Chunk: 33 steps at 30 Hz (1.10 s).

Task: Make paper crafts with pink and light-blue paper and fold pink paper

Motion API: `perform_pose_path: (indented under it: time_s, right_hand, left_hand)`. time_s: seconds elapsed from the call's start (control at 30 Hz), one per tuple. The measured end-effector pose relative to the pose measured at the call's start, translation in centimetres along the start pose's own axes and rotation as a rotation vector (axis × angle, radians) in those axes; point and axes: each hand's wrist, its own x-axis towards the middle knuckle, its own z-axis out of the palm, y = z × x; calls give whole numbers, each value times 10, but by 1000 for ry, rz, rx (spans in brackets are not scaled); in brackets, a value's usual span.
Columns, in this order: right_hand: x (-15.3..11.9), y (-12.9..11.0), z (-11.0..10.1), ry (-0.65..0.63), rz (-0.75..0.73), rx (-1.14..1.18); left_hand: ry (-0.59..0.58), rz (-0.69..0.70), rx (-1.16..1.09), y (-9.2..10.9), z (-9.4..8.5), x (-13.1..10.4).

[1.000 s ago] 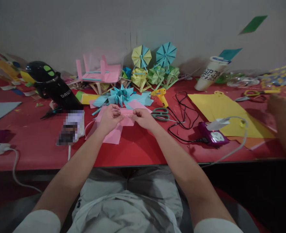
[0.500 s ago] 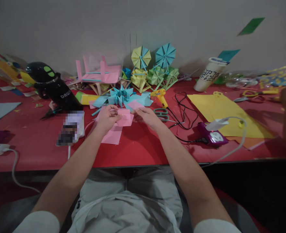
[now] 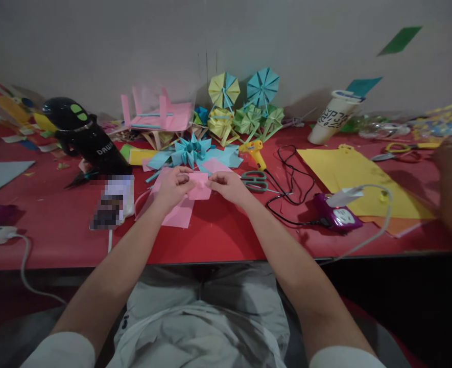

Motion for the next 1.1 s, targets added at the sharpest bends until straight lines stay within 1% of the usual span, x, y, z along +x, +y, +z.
perform_pose_path:
  time_s: [0.17,0.3,0.43,0.53,0.67,0.8,0.93,1.03,1.1]
  right_hand:
    - [-1,-1,4,24,-35,-36]
    - [-1,-3,5,54,-127,-118]
    - [-2,-4,5,145,-240,-166]
    - [-5,-6,5,197,-296,-249]
    - [-8,-7,3,145,-343,-319]
    - [-7,-2,0,94,-353,-349]
    - [-6,2,-1,17,-390,-442]
    - [-5,4,-1,-78,-441,-533]
    - [-5,4,0,-127,-435,-587]
  left_hand:
    - [-23,37,18,1,1,-1]
    - [-53,76,12,2,0,-1]
    - [-46,168,10,-1,0,1]
    - [-49,236,77,-4,0,1]
    - [-32,282,249,-1,0,-1]
    - [-49,319,332,3,-1,-3]
    - [-127,329,398,2,-2,-5]
    - [-217,343,472,-3,-1,-5]
    - [-273,337,511,-8,-1,-6]
